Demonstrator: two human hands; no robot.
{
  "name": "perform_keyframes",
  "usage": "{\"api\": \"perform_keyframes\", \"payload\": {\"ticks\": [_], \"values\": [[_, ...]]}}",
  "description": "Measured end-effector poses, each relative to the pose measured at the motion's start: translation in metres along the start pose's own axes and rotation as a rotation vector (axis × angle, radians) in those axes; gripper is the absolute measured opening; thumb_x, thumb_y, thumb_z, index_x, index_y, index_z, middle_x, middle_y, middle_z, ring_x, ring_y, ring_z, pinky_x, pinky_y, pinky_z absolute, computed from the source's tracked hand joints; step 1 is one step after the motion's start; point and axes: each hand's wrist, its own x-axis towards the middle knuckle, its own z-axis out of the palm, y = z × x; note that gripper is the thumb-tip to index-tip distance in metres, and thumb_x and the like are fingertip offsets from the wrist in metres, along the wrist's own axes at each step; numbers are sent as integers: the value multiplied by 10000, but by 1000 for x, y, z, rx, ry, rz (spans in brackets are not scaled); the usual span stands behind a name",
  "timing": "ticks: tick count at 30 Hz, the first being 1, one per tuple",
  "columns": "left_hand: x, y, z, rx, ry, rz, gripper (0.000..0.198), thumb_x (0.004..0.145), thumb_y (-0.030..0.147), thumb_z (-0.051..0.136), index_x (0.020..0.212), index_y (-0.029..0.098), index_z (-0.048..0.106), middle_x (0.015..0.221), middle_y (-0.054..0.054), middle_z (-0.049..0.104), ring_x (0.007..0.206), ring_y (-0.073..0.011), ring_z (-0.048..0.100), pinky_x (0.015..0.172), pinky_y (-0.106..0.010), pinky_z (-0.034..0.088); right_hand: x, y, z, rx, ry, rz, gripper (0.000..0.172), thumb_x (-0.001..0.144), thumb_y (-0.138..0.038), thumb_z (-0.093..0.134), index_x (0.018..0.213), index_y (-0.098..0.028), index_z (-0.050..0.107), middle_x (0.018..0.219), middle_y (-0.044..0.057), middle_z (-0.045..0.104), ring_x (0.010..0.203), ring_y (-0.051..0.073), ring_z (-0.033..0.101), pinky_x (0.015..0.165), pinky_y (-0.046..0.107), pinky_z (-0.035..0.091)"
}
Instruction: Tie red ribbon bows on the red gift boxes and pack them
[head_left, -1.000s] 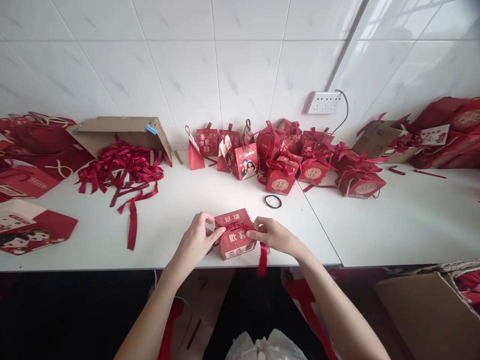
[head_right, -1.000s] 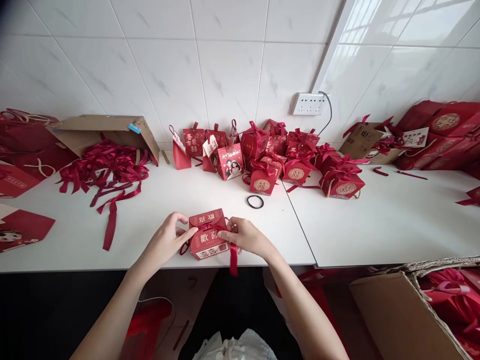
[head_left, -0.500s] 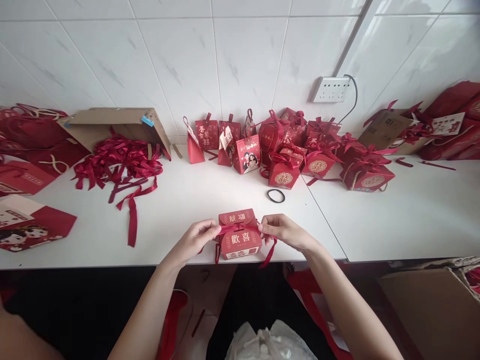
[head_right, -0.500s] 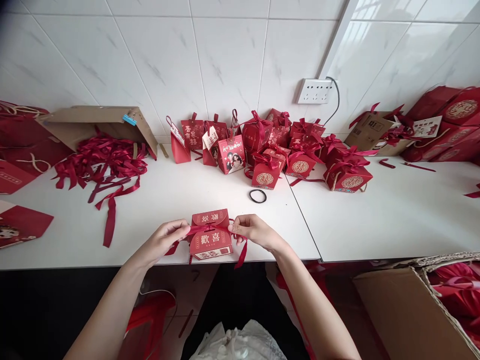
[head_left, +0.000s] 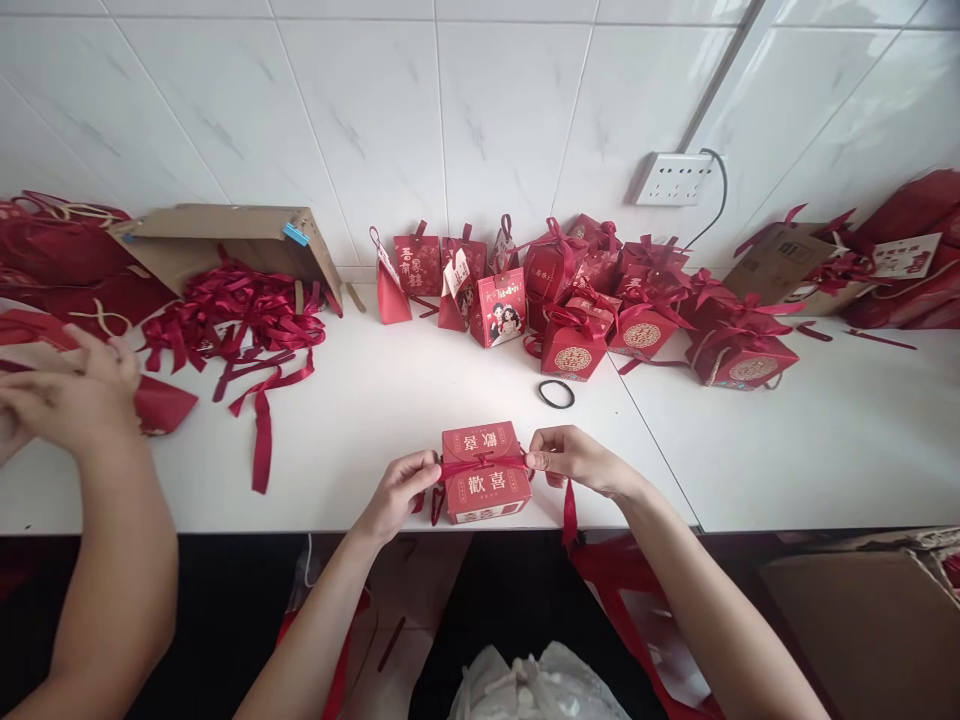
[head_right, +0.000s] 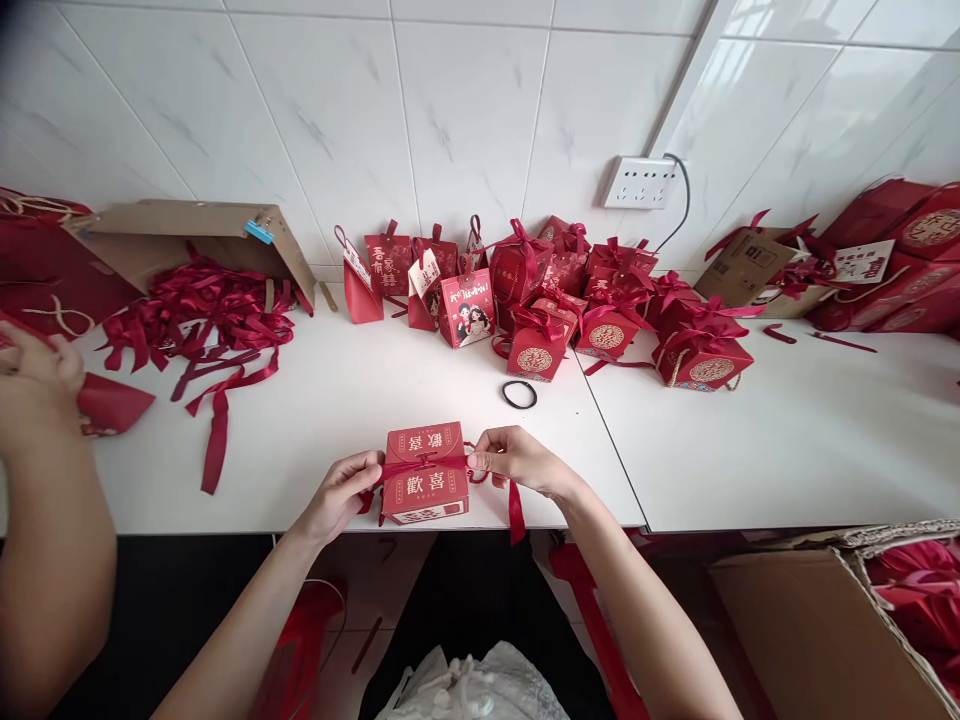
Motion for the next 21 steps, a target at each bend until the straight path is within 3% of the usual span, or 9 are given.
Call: {"api": "perform_keyframes", "payload": {"ticks": [6, 9, 14, 19, 21], "values": [[2, 2, -5, 187, 17, 46, 419, 789, 439, 541, 566, 182, 295, 578, 40, 284, 556, -93, 267, 532, -250, 228, -3, -15, -11, -205, -145, -6, 429, 675, -547, 693, 684, -129, 595, 634, 2, 578, 492, 77, 460, 460, 219, 349], [0, 11, -1, 281, 51, 77, 399, 806, 434, 511, 572, 183, 308, 582, 38, 272, 559, -94, 253, 530, -252, 227, -11, -31, -9, -236, -159, -137, 392, 746, -518, 645, 663, -140, 588, 583, -10, 546, 519, 86, 463, 500, 222, 373], [0, 35, 12, 437, -7, 41, 361, 823, 429, 474, 589, 179, 359, 588, 35, 308, 557, -94, 290, 532, -240, 262, -13, -38, 16, -124, -94, -419, 306, 796, -469, 611, 793, -165, 647, 986, 70, 634, 833, 173, 594, 725, 290, 474], [-2, 60, 22, 592, -14, -37, 313, 831, 438, 462, 654, 180, 446, 590, 33, 433, 528, -102, 388, 507, -225, 314, -3, -17, 43, -190, 164, -475, 293, 841, -454, 557, 847, -187, 679, 815, 50, 669, 764, 182, 610, 730, 307, 486], [-6, 69, 25, 666, -9, -32, 293, 844, 431, 449, 698, 182, 498, 629, 27, 492, 555, -108, 439, 520, -218, 340, -4, -12, 47, -244, 241, -523, 271, 867, -415, 531, 863, -196, 689, 844, 55, 667, 780, 183, 612, 739, 302, 481]]}}
